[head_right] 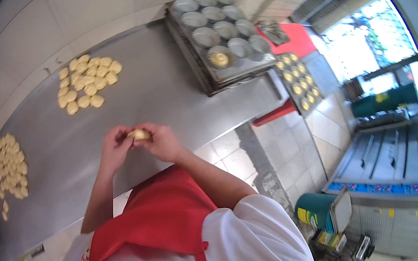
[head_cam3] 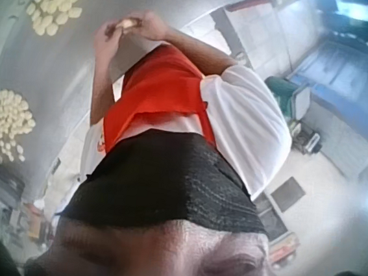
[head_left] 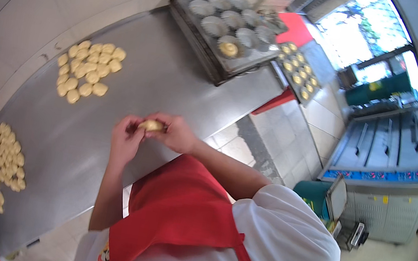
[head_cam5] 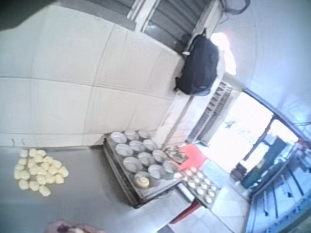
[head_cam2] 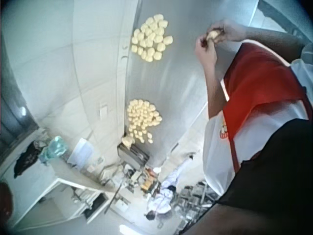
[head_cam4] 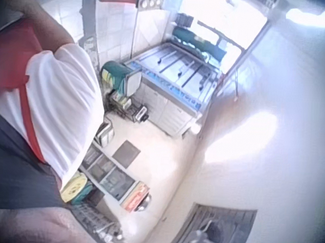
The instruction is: The person wipes a yellow lid with a cloth, then rolls small portions of dough into long strips on a metal counter and shapes them into spirals, placing each into a metal cup on a tray.
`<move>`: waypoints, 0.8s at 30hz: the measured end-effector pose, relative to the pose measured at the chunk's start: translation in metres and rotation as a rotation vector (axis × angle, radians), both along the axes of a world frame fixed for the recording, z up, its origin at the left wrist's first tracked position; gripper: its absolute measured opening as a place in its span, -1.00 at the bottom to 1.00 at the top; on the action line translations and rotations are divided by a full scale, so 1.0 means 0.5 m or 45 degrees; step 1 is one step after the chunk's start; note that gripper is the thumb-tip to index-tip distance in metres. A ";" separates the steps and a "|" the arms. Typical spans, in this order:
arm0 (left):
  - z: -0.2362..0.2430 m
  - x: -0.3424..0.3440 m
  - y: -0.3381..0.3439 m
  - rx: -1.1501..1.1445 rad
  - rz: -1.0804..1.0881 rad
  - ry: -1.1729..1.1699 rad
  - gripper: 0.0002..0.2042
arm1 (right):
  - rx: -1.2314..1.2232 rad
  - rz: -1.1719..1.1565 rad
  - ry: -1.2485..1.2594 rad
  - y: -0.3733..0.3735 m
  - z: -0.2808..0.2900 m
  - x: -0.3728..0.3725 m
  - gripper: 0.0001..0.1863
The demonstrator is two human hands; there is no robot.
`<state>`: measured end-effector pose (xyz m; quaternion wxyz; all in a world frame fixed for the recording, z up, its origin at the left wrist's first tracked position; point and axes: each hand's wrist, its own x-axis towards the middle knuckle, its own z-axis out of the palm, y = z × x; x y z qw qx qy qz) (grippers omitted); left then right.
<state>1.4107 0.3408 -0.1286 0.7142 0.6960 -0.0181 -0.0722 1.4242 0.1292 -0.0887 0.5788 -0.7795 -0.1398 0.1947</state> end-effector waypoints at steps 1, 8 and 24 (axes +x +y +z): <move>-0.060 -0.031 0.010 0.053 0.011 0.043 -0.81 | -0.137 0.058 0.071 0.007 0.005 -0.020 -0.47; -0.132 -0.170 0.115 0.654 0.319 -0.270 -0.50 | -1.104 0.204 -0.697 -0.008 -0.258 -0.198 -0.19; -0.188 -0.181 0.179 0.695 0.468 -0.277 -0.48 | -1.120 0.478 -0.562 -0.018 -0.181 -0.144 0.05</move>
